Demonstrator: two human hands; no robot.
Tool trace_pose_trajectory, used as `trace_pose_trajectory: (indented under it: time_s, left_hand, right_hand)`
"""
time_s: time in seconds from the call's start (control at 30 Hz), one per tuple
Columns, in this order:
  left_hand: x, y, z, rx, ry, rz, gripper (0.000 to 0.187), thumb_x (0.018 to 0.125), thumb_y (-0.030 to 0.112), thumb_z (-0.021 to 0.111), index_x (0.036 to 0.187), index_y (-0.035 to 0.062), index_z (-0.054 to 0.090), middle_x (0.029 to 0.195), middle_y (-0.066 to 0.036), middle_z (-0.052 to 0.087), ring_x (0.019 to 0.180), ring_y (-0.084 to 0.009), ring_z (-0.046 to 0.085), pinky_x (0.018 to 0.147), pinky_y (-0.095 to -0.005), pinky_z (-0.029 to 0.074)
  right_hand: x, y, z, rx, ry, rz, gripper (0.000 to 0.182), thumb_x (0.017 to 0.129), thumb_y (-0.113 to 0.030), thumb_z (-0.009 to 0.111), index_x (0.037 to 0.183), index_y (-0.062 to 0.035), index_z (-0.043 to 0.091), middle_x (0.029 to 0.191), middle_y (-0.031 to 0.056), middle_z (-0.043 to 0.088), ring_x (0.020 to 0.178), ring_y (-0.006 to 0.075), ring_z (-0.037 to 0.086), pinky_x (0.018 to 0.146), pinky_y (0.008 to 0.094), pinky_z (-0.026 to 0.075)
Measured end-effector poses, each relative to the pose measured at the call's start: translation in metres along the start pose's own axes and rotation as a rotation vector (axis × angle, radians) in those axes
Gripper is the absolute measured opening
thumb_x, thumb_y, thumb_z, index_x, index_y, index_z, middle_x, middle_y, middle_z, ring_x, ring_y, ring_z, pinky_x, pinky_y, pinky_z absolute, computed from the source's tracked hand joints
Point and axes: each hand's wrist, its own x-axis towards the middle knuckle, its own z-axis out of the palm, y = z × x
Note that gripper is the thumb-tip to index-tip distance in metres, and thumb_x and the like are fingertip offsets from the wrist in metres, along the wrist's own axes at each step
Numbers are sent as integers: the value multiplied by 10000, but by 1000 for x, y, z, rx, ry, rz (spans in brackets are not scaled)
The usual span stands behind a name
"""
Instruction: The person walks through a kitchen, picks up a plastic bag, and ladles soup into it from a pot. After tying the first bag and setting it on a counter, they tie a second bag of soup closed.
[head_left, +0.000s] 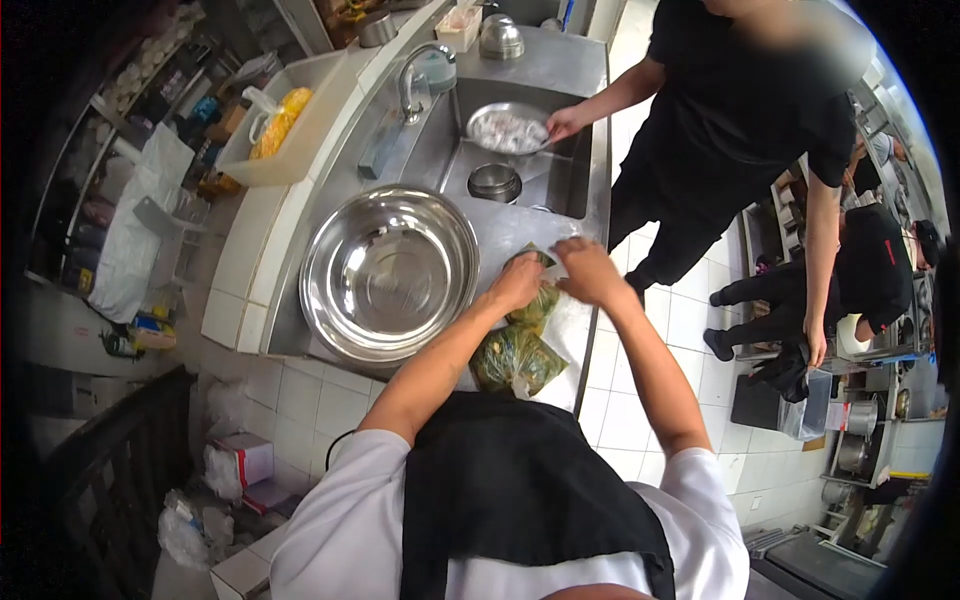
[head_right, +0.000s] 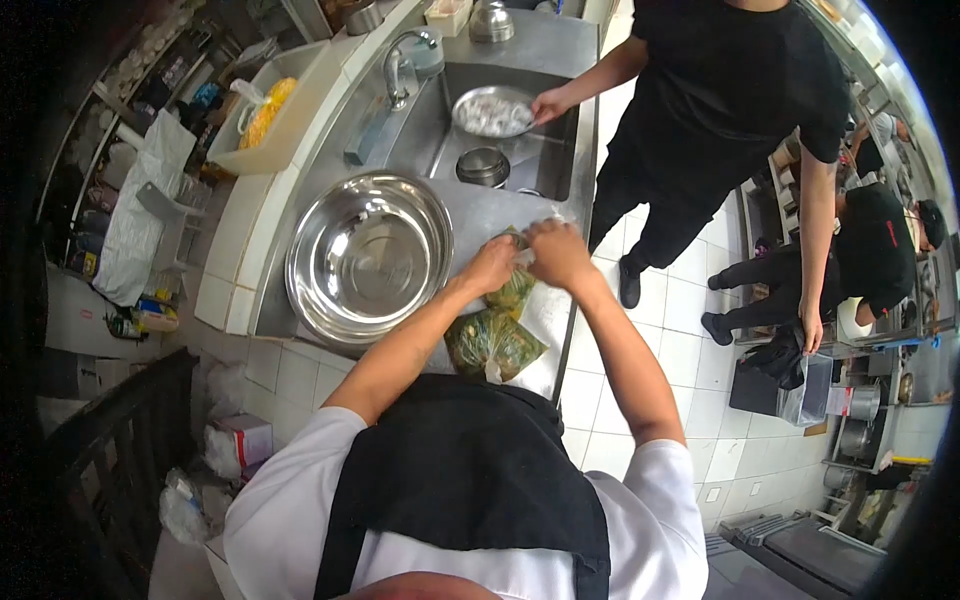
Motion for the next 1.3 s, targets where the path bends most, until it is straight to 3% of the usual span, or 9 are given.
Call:
trace_pose_trajectory:
  time_s: [0.13,0.17,0.3,0.43,0.57,0.73,0.8,0.97,1.3]
  left_hand:
    - [-6,19,-16,13,-9,-10,269,774,-64,605,1028,-7,672,1068,-196,596,999,-389,599,882,-439,491]
    - [-11,27,-22,15,-36,-139,218,771,18,676,989,10,667,1275,-156,548,1134,-348,553,945,-446,449]
    - [-27,45,-23,86,161,-90,379,742,208,777,1058,50,641,1469,-69,423,1339,-282,414,1062,-491,293]
    - [-26,36,12,-3,323,-169,441,698,155,775,1098,67,611,1478,-41,446,1396,-279,389,1094,-505,258]
    - [-19,36,-4,-41,264,-131,372,704,51,741,1053,89,616,1447,-29,526,1389,-290,427,1085,-517,296]
    - [-9,13,6,-67,222,-36,285,758,37,719,1027,63,631,1419,-37,557,1366,-276,457,1082,-473,336]
    - [-3,0,19,-127,224,-5,321,790,52,712,1107,65,656,1423,-51,552,1367,-255,455,1071,-440,357]
    - [-3,61,-30,137,297,-78,235,765,144,795,998,127,769,1019,-96,622,1023,-304,610,938,-474,441]
    - [36,55,-49,6,26,-152,206,784,92,763,987,57,773,965,-150,682,896,-354,667,801,-420,523]
  right_hand:
    - [7,3,22,49,-464,314,303,870,-243,605,1050,-27,718,1113,225,697,1070,372,667,951,474,506]
    - [9,11,23,44,-467,304,303,870,-243,605,1050,-27,718,1113,225,697,1070,372,667,951,474,506]
    - [15,-1,-10,471,-501,246,295,848,-200,580,948,53,696,956,309,680,933,432,680,838,466,529]
    - [18,-11,16,558,-337,260,278,843,-188,613,935,64,685,813,271,672,828,364,689,752,447,510]
    - [13,-10,5,491,-384,161,286,843,-198,627,952,59,690,798,277,657,776,366,662,771,436,491]
    - [13,9,-6,820,-399,294,306,919,-284,687,824,5,714,648,24,584,635,124,516,607,318,426]
    - [16,17,-11,975,-325,509,479,945,-415,692,645,-59,578,536,-41,430,466,69,342,436,283,253]
    - [-3,49,-13,1250,-231,754,464,949,-387,695,630,-95,527,528,-45,406,423,78,361,397,250,274]
    - [-50,22,10,1807,26,639,377,1027,-330,576,754,-70,562,593,-37,434,508,100,408,495,242,345]
